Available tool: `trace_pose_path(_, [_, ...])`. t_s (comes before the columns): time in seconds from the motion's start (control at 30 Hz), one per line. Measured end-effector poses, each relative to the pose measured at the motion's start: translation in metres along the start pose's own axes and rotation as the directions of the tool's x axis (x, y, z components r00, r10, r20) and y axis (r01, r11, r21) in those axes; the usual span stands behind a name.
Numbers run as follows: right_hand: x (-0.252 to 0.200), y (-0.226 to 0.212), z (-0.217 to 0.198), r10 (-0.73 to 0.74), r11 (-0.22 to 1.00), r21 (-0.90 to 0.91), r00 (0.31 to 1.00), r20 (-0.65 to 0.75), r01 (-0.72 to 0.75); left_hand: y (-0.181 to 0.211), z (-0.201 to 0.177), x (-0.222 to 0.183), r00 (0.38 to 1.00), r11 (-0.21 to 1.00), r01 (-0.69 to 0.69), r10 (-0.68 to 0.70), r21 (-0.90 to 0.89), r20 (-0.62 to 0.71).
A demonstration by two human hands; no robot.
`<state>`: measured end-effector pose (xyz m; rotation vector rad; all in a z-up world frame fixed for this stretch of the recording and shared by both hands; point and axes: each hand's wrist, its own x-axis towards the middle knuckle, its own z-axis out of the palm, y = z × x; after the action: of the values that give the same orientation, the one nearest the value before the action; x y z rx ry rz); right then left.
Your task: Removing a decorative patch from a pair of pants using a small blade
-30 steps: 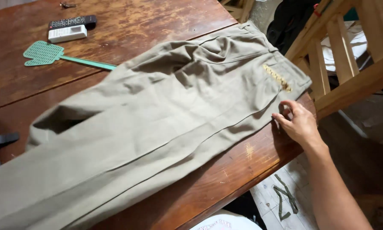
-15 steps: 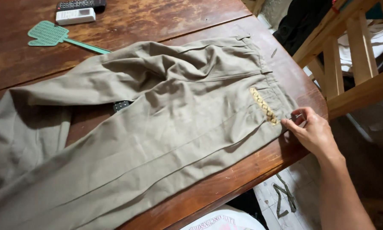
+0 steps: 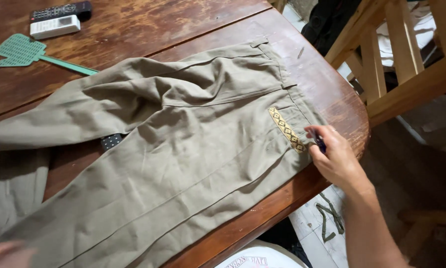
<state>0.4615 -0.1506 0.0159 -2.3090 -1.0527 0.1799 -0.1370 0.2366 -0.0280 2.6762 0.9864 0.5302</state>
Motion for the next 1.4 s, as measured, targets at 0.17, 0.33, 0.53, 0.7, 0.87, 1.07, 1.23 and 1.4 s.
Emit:
trace_pose_path(0.17, [0.003,-0.006,0.003,0.028,0.987,0.158,0.997,0.075,-0.039,0.138,0.070,0.024,0.939,0.979,0.126,-0.170,0.161,0.299])
trace_pose_path(0.33, [0.009,-0.034,-0.002,0.117,0.986,0.108,0.990,0.081,-0.126,0.191,0.065,0.069,0.717,0.896,0.133,-0.382,0.423,0.583])
trace_pose_path(0.53, [0.015,-0.034,0.006,0.156,0.977,0.128,0.981,0.112,-0.170,0.194,0.057,0.079,0.691,0.900,0.054,-0.346,0.432,0.634])
trace_pose_path(0.7, [-0.001,-0.039,-0.002,0.262,0.958,0.068,0.946,0.191,-0.279,0.140,0.036,0.057,0.721,0.856,0.134,-0.430,0.499,0.544])
trace_pose_path(0.87, [-0.031,-0.040,0.021,0.095,0.989,0.081,0.954,0.284,-0.122,0.111,0.042,0.057,0.388,0.686,0.059,-0.686,0.726,0.616])
trace_pose_path(1.07, [-0.040,-0.039,0.011,0.151,0.960,0.191,0.951,0.269,-0.206,0.250,0.028,0.107,0.504,0.601,-0.093,-0.659,0.794,0.559])
trace_pose_path(1.23, [-0.045,-0.026,0.009,0.074,0.973,0.197,0.974,0.212,-0.117,0.340,0.084,0.135,0.910,0.980,-0.175,0.126,0.091,0.395])
trace_pose_path(1.4, [-0.047,-0.047,0.007,-0.123,0.971,0.211,0.992,0.032,0.114,0.397,0.161,0.158,0.920,0.919,-0.338,0.368,-0.203,0.135])
